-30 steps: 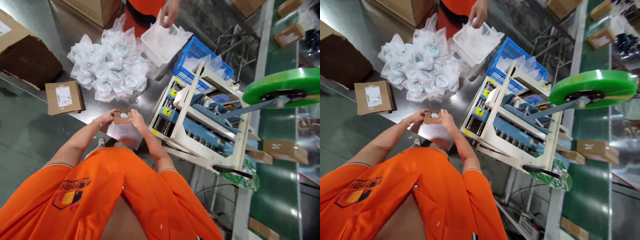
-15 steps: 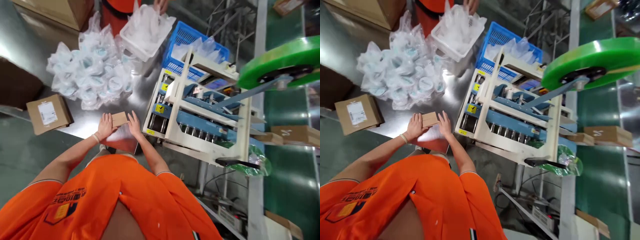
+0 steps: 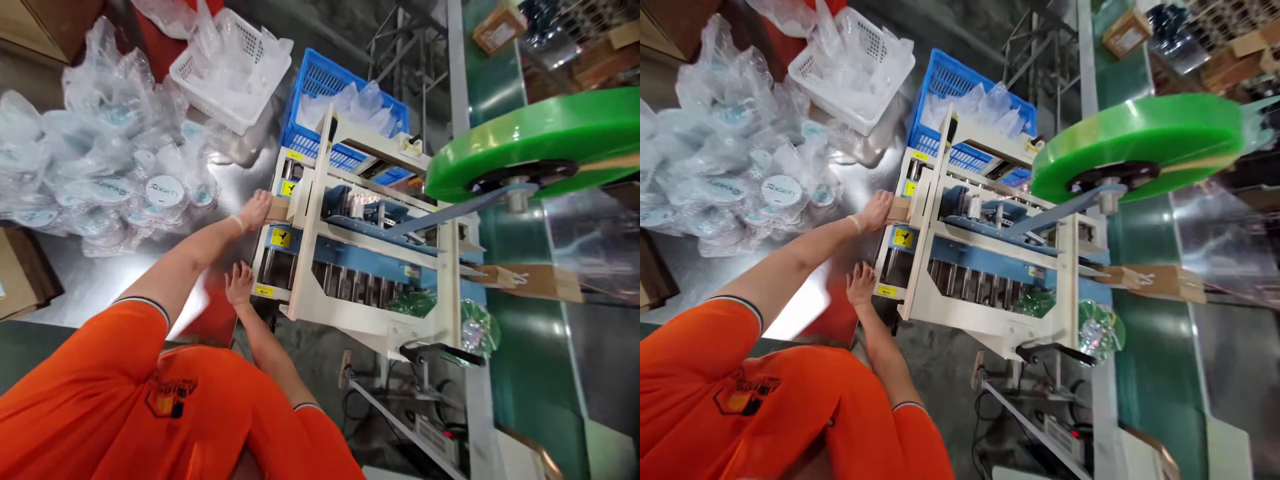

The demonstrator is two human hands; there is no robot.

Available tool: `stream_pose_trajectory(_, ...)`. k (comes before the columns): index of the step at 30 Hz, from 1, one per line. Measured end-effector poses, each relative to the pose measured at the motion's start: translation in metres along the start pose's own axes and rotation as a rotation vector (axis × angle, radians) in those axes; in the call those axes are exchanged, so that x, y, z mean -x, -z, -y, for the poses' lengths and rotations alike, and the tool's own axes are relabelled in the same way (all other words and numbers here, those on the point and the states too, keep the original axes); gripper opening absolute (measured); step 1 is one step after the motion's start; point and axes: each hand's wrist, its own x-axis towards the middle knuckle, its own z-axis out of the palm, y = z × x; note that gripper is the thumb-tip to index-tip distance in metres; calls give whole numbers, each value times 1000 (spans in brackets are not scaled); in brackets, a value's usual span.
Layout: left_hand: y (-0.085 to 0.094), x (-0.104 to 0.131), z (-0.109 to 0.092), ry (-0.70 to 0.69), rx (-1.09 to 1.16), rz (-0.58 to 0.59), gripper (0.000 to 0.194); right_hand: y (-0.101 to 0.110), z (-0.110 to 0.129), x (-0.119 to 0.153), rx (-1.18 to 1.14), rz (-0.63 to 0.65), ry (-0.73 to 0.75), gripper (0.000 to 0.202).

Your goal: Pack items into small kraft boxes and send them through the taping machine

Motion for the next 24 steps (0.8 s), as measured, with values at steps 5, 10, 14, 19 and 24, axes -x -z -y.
stream_pose_trajectory(5, -47, -20, -50, -101, 296, -8, 127, -11, -10, 0, -23, -177, 65, 41)
stream_pose_trajectory(10, 30, 123, -46, -25, 200, -142, 86, -8, -15, 2, -41, -409, 147, 34)
stream_pose_trajectory(14, 159, 314, -8, 583, -119, -550, 51, 10, 22, -7, -118, -394, 175, 33)
stream_pose_trajectory(19, 285, 521, 38, 1122, -309, -990, 47, 13, 185, -16, -184, 153, 495, 36)
stream_pose_trajectory(24, 315, 599, 54, 1376, -253, -934, 45, -19, 364, -11, -146, 273, 667, 33)
